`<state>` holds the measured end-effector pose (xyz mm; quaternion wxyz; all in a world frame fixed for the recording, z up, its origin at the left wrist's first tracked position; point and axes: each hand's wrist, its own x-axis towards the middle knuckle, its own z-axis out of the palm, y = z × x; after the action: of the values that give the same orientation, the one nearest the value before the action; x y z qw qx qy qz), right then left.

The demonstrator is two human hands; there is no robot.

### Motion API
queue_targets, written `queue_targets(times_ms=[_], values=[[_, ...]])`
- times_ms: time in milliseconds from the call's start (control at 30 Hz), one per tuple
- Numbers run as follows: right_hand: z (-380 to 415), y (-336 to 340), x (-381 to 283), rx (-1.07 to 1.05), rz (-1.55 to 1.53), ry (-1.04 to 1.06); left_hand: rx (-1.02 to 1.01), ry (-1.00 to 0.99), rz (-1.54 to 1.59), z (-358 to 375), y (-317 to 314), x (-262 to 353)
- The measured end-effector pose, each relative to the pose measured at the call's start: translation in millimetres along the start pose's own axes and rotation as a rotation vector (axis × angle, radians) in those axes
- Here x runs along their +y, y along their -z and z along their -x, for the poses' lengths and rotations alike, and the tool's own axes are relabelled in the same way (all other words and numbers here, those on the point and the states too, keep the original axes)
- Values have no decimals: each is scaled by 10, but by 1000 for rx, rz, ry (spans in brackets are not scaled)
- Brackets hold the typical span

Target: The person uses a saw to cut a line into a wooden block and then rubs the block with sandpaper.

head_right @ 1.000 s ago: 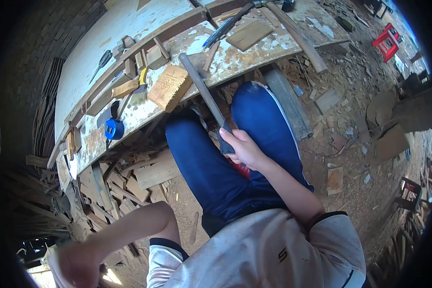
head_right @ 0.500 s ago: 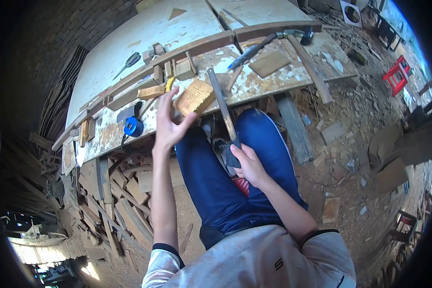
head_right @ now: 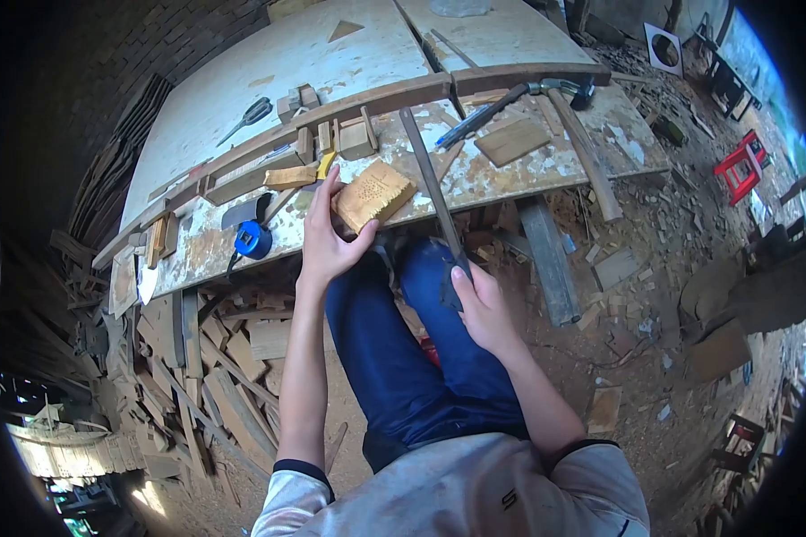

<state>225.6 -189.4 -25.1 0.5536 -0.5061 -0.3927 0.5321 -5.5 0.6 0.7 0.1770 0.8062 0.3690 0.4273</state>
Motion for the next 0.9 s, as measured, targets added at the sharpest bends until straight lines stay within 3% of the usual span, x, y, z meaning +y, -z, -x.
queue_targets(times_ms=[167,267,400,900], values=[[-77,-10,41,156,444,210,11,25,72,-17,12,-53],[-136,-49,-128,104,596,185,-13,110,144,-26,21,-11],[-328,-89,-20,111,664,285,12,113,113,-9,0,-8],[-487,108,346,-2,713,201,72,146,61,62,-103,-5]])
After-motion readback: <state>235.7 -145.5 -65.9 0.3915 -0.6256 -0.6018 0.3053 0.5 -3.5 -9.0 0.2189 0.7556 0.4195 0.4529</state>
